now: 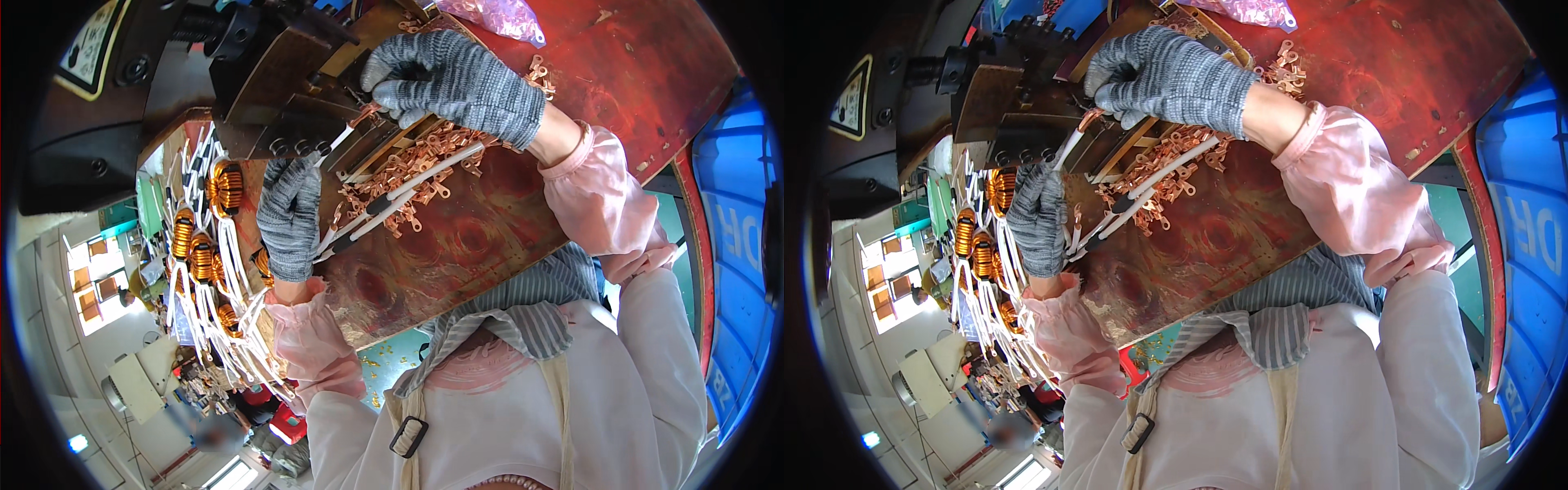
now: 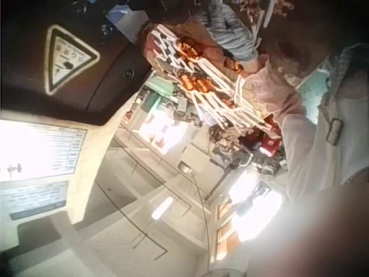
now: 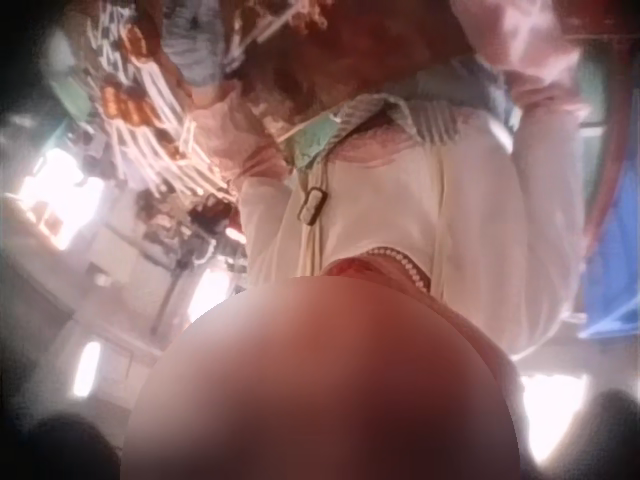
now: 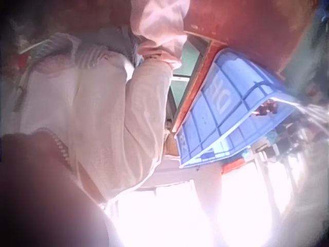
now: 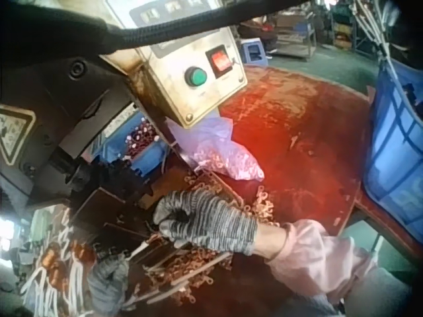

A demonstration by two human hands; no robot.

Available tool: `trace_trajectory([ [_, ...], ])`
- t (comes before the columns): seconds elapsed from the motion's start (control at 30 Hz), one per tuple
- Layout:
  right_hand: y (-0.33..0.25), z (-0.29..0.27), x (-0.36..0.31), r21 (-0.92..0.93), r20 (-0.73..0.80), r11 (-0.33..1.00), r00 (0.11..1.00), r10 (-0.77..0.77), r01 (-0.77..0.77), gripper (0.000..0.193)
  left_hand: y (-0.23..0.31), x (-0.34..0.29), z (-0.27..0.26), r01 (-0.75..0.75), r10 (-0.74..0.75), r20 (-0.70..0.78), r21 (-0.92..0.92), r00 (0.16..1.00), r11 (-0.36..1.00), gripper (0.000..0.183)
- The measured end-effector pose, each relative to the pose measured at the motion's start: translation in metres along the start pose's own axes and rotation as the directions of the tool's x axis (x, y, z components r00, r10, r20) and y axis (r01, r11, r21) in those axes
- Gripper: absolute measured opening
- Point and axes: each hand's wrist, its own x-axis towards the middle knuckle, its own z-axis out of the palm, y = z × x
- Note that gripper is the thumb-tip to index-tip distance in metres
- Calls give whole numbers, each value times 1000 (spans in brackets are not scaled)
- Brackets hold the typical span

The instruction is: Crimping metal terminals onto the ends of large electrical induction coils using a machine.

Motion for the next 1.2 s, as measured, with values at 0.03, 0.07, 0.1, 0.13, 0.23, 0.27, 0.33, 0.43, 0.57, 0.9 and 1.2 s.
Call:
trace_trajectory([
  [0.03,0,1,2,1,-19,1000,1000,-19,19,15,-1,0,0,-4,4,7,0,1000,1000,20],
  [0.07,-2,2,2,10,-44,1000,999,21,-20,12,-5,0,1,3,-3,-14,32,1000,999,20],
  [0.1,-4,2,4,14,-48,1000,999,20,-19,12,-7,-2,0,14,-11,-39,67,999,998,20],
  [0.13,-6,1,5,-28,-17,998,998,61,-62,17,-9,-3,0,20,-18,-52,52,998,998,20],
  [0.23,-6,2,7,-86,-7,990,993,115,-116,22,-15,-4,0,131,-133,-57,-32,990,991,21],
  [0.27,-3,2,8,-63,-48,993,994,96,-99,17,-17,-4,0,142,-143,-68,-22,987,990,21],
  [0.33,-3,3,8,-37,-104,994,990,96,-100,13,-20,-5,-1,134,-134,-67,-15,989,991,21],
  [0.43,-1,2,11,-137,-108,984,989,98,-113,14,-18,-5,-3,112,-111,-66,19,992,994,21],
  [0.57,-4,-5,9,-285,-14,955,997,76,-77,21,-14,-4,-5,155,-153,-45,37,987,987,22],
  [0.9,0,-5,12,-201,-8,975,995,99,-99,22,-14,-2,-9,125,-125,15,-29,992,992,19],
  [1.2,-21,-11,-3,-17,-222,999,974,-50,47,11,-16,-3,-11,148,-148,9,29,989,989,17],
])
